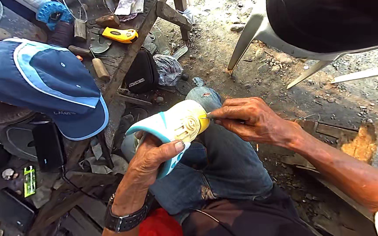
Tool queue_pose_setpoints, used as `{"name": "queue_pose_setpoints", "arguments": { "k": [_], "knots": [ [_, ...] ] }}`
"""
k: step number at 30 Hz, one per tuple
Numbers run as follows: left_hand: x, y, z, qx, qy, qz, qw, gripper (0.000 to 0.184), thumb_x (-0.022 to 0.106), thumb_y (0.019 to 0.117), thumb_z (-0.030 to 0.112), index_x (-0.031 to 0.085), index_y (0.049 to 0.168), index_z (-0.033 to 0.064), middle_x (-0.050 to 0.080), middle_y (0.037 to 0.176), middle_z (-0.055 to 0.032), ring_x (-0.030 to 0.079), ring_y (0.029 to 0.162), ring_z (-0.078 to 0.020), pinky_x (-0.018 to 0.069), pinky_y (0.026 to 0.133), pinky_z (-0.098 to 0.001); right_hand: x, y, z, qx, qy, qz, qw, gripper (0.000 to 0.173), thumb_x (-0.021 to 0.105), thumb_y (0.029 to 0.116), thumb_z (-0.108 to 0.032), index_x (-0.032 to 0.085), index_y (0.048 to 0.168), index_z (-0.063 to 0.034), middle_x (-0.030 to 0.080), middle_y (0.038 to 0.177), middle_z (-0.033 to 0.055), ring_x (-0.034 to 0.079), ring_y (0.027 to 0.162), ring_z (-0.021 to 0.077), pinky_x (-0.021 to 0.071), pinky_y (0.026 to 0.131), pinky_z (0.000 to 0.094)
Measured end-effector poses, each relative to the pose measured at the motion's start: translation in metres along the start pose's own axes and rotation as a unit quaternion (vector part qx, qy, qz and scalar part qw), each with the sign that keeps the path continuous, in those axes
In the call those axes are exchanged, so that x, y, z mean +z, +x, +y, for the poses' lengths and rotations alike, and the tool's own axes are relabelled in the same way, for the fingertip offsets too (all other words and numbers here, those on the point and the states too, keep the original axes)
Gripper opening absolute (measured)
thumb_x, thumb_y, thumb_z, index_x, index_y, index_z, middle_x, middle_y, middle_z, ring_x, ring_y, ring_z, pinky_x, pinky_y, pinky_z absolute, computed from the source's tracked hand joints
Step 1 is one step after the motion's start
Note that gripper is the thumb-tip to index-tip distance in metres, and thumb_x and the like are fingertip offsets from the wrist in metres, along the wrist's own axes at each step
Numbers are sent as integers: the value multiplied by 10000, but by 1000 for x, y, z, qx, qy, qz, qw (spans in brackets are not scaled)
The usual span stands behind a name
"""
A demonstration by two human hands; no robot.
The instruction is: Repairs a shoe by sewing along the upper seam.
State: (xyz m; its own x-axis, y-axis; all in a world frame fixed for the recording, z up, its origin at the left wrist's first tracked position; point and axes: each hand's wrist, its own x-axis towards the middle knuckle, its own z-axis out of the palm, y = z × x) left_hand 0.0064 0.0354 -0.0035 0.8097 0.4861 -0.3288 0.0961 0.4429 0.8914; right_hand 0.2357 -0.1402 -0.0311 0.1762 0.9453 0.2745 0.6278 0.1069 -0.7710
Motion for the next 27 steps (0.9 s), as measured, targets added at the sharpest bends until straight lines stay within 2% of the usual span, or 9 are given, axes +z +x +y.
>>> {"name": "queue_pose_setpoints", "arguments": {
  "k": [4, 10, 18, 24, 27],
  "knots": [
    [0, 0, 0, 0, -1, 2, 1000, 407, 859, 749, 157, 676, 1109, 106, 762, 999, -28, 735, 945, -113, 613, 870, -297, -2, 2, -3, -23, -45, -1, 999, 225, 590, 1017, -193, 789, 1098, -125, 743, 891, -20, 661, 784, 49, 526, 684, 230],
    [2, 1, 1, -9, -6, 16, 1000, 409, 862, 727, 140, 678, 1090, 97, 764, 987, -34, 739, 929, -122, 616, 861, -300, -12, 11, -8, -43, -100, -40, 993, 264, 555, 1002, -190, 788, 1125, -175, 714, 839, -20, 653, 753, 86, 494, 627, 269],
    [2, 3, 1, -10, -6, 7, 1000, 409, 856, 732, 134, 672, 1095, 87, 758, 988, -43, 735, 934, -124, 614, 860, -301, -19, 23, -8, -55, -92, -74, 991, 252, 559, 995, -193, 798, 1069, -164, 685, 792, -44, 624, 704, 54, 466, 586, 249],
    [4, 3, 0, -13, 0, 19, 1000, 410, 860, 720, 138, 677, 1084, 88, 757, 973, -50, 737, 921, -129, 616, 852, -298, -23, 28, -11, -49, -109, -101, 988, 246, 570, 980, -217, 800, 1062, -182, 723, 848, -49, 651, 722, 63, 486, 584, 279],
    [6, 3, -1, -9, 0, 24, 1000, 418, 858, 724, 140, 669, 1094, 92, 756, 971, -42, 736, 917, -122, 616, 847, -292, -23, 31, -12, -50, -115, -103, 987, 240, 573, 979, -227, 800, 1048, -192, 717, 830, -54, 648, 707, 59, 481, 573, 277]
  ]
}}
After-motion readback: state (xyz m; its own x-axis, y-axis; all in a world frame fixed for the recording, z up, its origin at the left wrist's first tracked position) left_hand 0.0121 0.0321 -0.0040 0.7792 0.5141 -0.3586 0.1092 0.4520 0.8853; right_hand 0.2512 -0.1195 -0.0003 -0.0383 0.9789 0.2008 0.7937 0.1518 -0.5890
